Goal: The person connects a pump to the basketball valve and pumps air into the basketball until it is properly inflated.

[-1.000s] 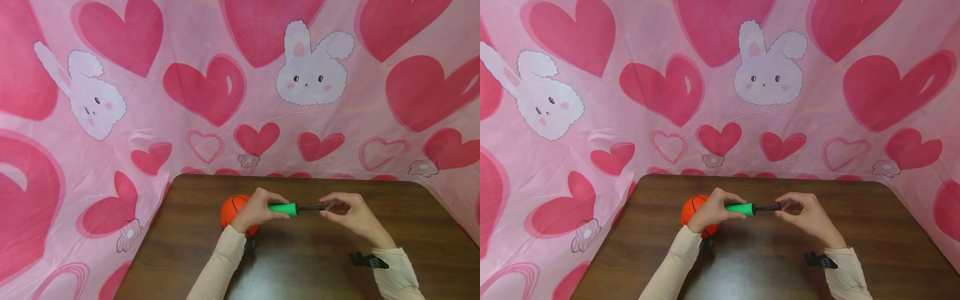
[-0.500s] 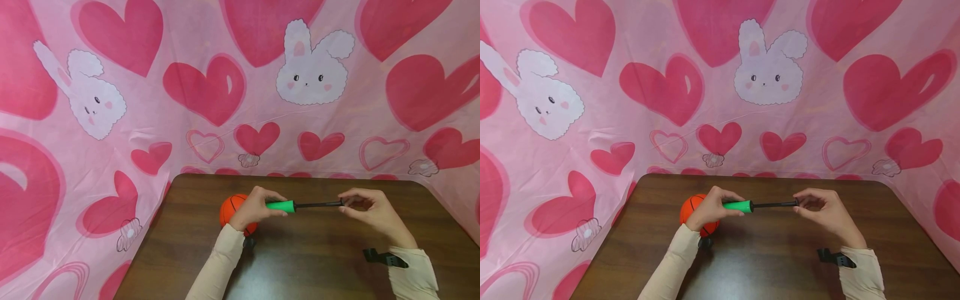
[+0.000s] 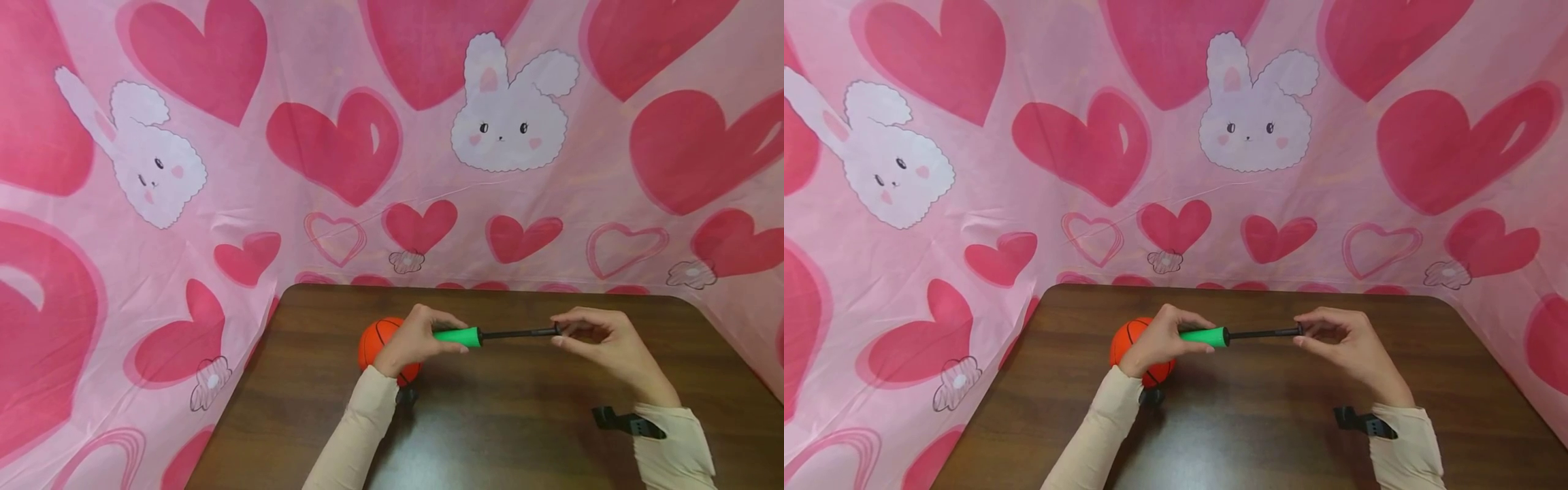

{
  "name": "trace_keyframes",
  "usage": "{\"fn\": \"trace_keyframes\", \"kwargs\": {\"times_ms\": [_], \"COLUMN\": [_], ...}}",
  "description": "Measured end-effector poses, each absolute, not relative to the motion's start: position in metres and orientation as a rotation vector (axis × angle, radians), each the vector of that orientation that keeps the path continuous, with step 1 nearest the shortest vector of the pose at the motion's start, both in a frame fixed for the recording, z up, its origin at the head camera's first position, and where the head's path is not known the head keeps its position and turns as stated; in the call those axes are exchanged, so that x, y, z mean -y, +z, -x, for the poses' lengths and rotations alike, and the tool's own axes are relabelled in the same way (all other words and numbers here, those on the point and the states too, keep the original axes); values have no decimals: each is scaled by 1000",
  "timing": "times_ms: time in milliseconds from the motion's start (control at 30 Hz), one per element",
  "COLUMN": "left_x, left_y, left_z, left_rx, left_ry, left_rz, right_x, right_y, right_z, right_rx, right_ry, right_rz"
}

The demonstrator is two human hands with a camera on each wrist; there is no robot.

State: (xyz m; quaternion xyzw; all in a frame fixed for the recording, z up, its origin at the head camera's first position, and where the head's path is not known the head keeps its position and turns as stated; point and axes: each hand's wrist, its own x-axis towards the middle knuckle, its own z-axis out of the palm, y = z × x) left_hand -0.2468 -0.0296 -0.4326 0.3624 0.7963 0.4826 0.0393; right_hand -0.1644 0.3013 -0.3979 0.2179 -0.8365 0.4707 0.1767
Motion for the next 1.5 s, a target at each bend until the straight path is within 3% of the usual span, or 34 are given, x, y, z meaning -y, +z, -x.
{"fn": "trace_keyframes", "kwargs": {"times_ms": [500,1133,1500], "left_x": [29,24,22], "left_y": [-432,-433,-431], "left_z": [246,242,240], "left_rx": [-2429,-2446,-2459], "left_ry": [1482,1439,1429], "left_rz": [-1114,-1196,-1230], "right_x": [-291,-244,-240], "right_y": [-405,-432,-434], "right_z": [169,182,181], "right_rx": [2340,2254,2322], "right_ry": [1331,1431,1386], "right_rz": [-708,-868,-806]}}
